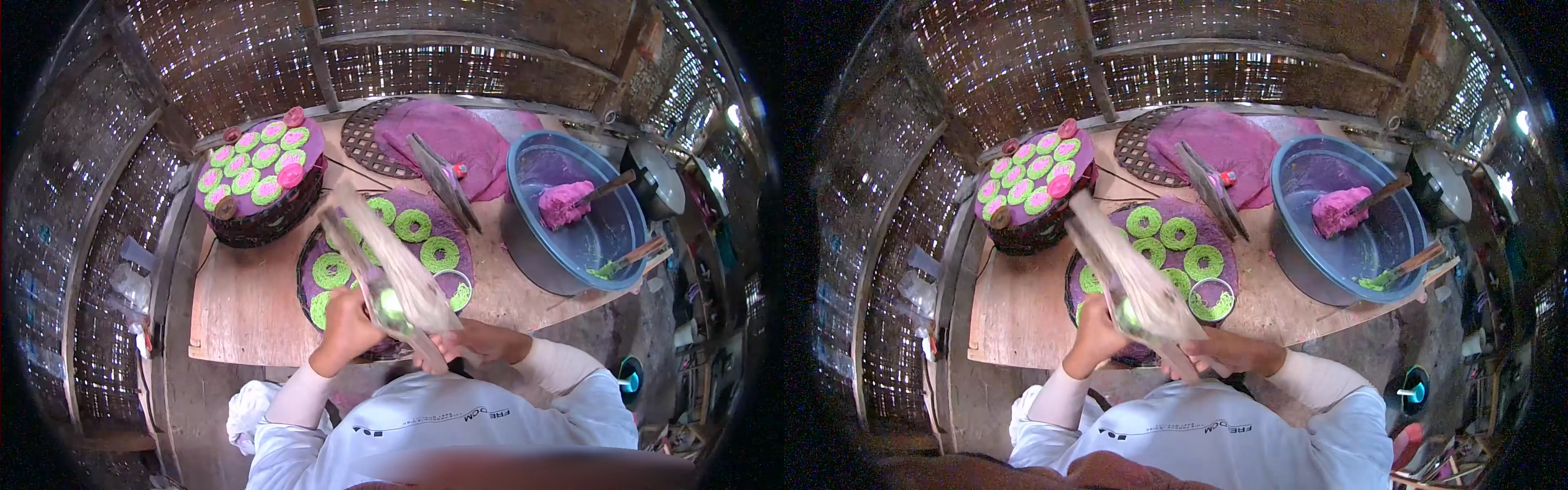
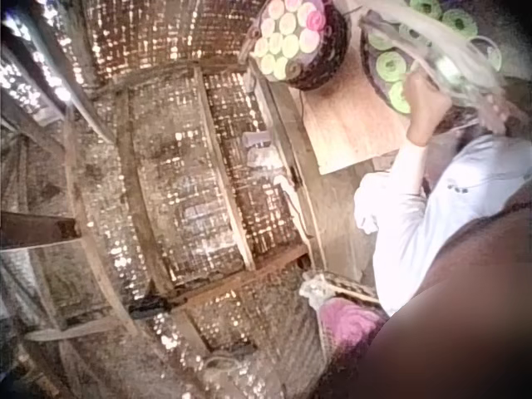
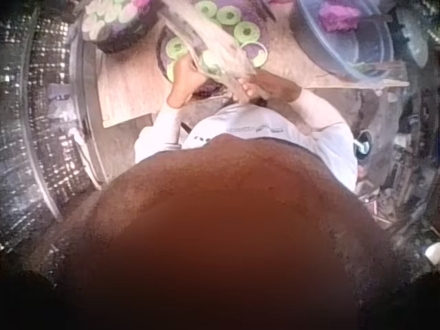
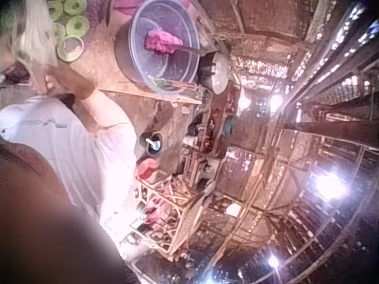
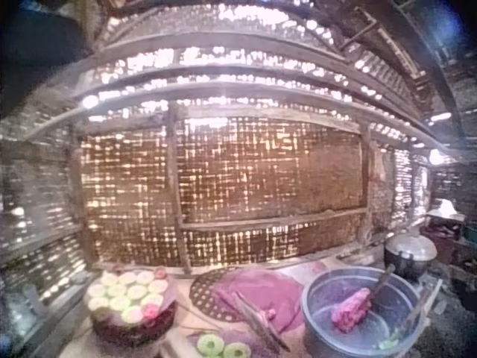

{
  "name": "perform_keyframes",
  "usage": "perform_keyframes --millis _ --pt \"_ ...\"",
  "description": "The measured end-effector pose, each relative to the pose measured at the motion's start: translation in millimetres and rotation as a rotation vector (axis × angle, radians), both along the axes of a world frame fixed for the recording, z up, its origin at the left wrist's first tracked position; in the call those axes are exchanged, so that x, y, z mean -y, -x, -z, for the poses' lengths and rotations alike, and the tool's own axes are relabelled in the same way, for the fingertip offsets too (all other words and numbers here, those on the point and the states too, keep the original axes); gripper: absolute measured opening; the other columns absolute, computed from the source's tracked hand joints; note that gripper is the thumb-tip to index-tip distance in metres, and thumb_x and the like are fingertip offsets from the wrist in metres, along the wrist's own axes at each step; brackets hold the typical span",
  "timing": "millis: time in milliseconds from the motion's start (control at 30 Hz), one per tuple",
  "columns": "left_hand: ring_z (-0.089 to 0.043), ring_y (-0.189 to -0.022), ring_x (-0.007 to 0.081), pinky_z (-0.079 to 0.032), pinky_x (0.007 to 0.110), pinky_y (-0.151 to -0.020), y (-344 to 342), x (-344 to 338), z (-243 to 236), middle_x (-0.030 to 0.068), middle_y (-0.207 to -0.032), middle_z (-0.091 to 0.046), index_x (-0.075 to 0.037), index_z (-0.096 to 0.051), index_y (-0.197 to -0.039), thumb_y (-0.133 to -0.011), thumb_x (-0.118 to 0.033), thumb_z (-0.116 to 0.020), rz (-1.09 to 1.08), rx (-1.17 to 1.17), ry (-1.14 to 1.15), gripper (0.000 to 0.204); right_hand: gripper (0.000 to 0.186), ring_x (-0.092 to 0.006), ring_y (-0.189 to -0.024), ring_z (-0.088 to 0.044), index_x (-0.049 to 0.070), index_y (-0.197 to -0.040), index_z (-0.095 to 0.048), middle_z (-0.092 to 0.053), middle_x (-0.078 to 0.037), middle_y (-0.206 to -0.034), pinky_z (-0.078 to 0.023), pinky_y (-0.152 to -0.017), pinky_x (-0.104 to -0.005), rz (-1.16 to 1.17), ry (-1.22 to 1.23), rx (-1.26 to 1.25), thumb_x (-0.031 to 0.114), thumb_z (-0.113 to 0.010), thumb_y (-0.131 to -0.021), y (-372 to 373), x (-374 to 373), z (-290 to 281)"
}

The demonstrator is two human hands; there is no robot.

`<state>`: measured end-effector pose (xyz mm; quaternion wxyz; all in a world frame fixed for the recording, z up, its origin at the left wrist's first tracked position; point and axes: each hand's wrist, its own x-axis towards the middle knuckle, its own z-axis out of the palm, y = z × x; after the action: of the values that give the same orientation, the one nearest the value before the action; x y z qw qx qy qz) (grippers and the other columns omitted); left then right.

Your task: The person fills circular molds on a purple mat with green and pink dough using a wooden tool and a metal scraper. They repeatedly scoop dough from a blue basin, press it into the molds, and smooth the surface, arranging the filled molds in rows.

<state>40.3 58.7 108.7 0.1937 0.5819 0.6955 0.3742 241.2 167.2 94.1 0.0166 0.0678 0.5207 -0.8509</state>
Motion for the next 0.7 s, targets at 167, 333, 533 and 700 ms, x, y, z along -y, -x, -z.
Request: perform_keyframes --millis 167,333,533,700 --pt "-0.044 -0.098 0.0308 -0.027 0.041 -0.089 8 29 2 0.0133 -0.1 -0.05 -0.005 -0.049 -0.109 -0.064 -0.024 -0.067 -0.715 -0.354 -0.504 0.052 0.063 -0.0154 -0.101 -0.05 0.001 -0.129 -0.035 -0.051 -0.005 -0.112 -0.039 -0.086 -0.028 0.192 -0.27 0.006 0.034 -0.059 -0.081 23 -39 -32" --pt "-0.037 -0.106 0.0328 -0.023 0.044 -0.092 -2 96 92 0.0177 -0.109 -0.044 -0.002 -0.042 -0.117 -0.069 -0.027 -0.064 -0.93 -0.122 -0.081 0.059 0.035 -0.0128 -0.073 -0.052 0.003 -0.104 -0.052 -0.055 0.0 -0.086 -0.042 -0.064 -0.0276 0.465 -0.739 -0.206 0.029 -0.059 -0.081 81 -175 34" --pt "-0.027 -0.112 0.0371 -0.019 0.048 -0.094 -71 92 113 0.0215 -0.118 -0.034 -0.001 -0.037 -0.124 -0.074 -0.039 -0.059 -0.916 -0.228 0.236 0.066 0.024 -0.0066 -0.059 -0.046 0.007 -0.088 -0.055 -0.051 0.005 -0.071 -0.035 -0.051 -0.0203 0.459 -0.451 -0.046 0.031 -0.054 -0.084 111 -212 46" --pt "-0.024 -0.114 0.0384 -0.019 0.048 -0.095 -84 77 116 0.0221 -0.123 -0.028 -0.001 -0.037 -0.126 -0.078 -0.042 -0.054 -0.981 -0.256 0.273 0.065 0.024 -0.0046 -0.054 -0.043 0.011 -0.081 -0.055 -0.048 0.006 -0.065 -0.03 -0.048 -0.0197 0.473 -0.427 -0.07 0.034 -0.05 -0.086 115 -226 75"
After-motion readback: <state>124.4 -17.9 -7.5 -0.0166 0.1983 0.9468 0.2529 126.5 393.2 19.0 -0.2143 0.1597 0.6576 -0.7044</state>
